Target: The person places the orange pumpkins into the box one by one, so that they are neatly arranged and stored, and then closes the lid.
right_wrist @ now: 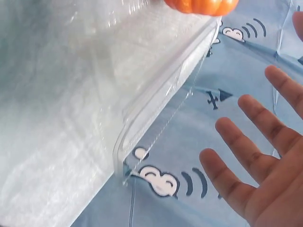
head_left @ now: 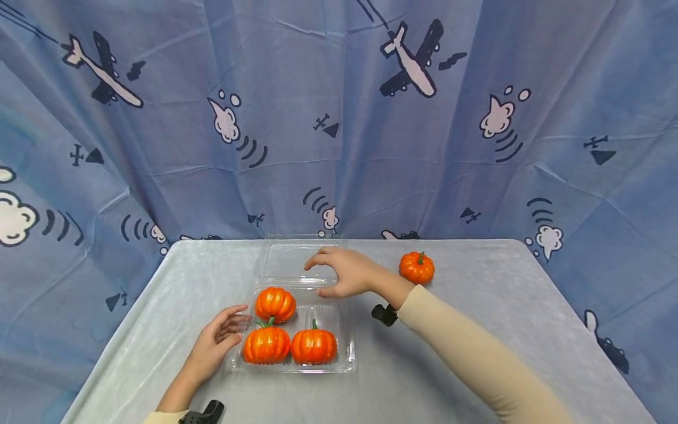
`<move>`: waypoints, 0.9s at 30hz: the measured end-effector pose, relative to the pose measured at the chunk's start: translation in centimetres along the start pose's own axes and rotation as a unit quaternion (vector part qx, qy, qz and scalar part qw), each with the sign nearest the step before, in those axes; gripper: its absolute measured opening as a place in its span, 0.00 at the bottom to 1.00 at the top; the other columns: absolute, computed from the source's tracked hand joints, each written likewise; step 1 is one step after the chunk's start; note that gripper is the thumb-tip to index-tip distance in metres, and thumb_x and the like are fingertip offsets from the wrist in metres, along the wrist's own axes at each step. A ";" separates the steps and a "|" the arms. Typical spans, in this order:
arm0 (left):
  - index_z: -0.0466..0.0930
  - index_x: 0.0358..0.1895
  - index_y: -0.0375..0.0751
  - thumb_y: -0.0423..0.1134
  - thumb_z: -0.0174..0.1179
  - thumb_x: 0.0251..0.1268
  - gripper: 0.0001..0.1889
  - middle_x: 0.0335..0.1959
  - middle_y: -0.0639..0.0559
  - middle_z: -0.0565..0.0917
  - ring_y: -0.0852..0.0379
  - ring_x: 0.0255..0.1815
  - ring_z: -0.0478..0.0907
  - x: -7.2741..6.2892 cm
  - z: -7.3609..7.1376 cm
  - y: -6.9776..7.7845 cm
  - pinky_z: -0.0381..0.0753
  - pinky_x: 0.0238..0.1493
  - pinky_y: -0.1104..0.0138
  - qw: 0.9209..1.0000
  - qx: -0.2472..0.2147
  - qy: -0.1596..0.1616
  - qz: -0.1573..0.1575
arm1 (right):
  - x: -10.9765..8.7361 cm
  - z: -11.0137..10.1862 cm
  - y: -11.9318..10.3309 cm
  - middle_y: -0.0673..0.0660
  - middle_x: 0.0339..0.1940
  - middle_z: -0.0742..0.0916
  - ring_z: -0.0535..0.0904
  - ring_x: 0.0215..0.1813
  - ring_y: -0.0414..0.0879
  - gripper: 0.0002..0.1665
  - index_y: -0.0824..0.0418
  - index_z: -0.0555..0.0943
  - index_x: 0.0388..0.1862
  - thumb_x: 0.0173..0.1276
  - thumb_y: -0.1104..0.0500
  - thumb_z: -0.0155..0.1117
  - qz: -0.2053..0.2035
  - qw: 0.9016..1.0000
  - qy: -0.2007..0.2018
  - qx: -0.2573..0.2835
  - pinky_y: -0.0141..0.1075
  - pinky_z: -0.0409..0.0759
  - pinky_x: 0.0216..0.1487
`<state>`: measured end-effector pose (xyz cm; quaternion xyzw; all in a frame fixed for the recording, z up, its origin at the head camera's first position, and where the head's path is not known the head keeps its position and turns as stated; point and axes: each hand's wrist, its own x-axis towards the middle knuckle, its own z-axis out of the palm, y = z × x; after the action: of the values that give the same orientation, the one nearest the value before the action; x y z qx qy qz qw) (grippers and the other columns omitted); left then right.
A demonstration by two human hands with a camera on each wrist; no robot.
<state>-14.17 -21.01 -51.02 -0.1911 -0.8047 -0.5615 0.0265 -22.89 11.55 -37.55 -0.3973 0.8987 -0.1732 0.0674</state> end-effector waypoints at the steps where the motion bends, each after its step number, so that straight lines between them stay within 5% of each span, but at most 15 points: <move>1: 0.69 0.65 0.35 0.24 0.56 0.62 0.25 0.52 0.34 0.82 0.64 0.51 0.80 0.0 0.0 0.0 0.80 0.48 0.72 1.000 0.001 0.000 0.000 | -0.2 -0.2 0.2 0.50 0.58 0.81 0.77 0.60 0.48 0.28 0.46 0.77 0.59 0.58 0.47 0.64 0.002 1.000 0.002 0.003 0.46 0.76 0.60; 27: 0.69 0.64 0.36 0.24 0.58 0.61 0.26 0.51 0.37 0.83 0.63 0.49 0.81 0.1 -0.1 0.0 0.81 0.46 0.70 1.000 0.026 0.006 0.013 | -6.2 -3.5 5.2 0.52 0.60 0.79 0.74 0.61 0.51 0.27 0.46 0.76 0.61 0.60 0.49 0.65 0.099 0.994 0.052 0.003 0.53 0.74 0.60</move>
<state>-14.30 -21.09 -50.98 -0.1974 -0.8162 -0.5413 0.0429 -23.23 20.30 -36.28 -0.2969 0.9353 -0.1888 0.0380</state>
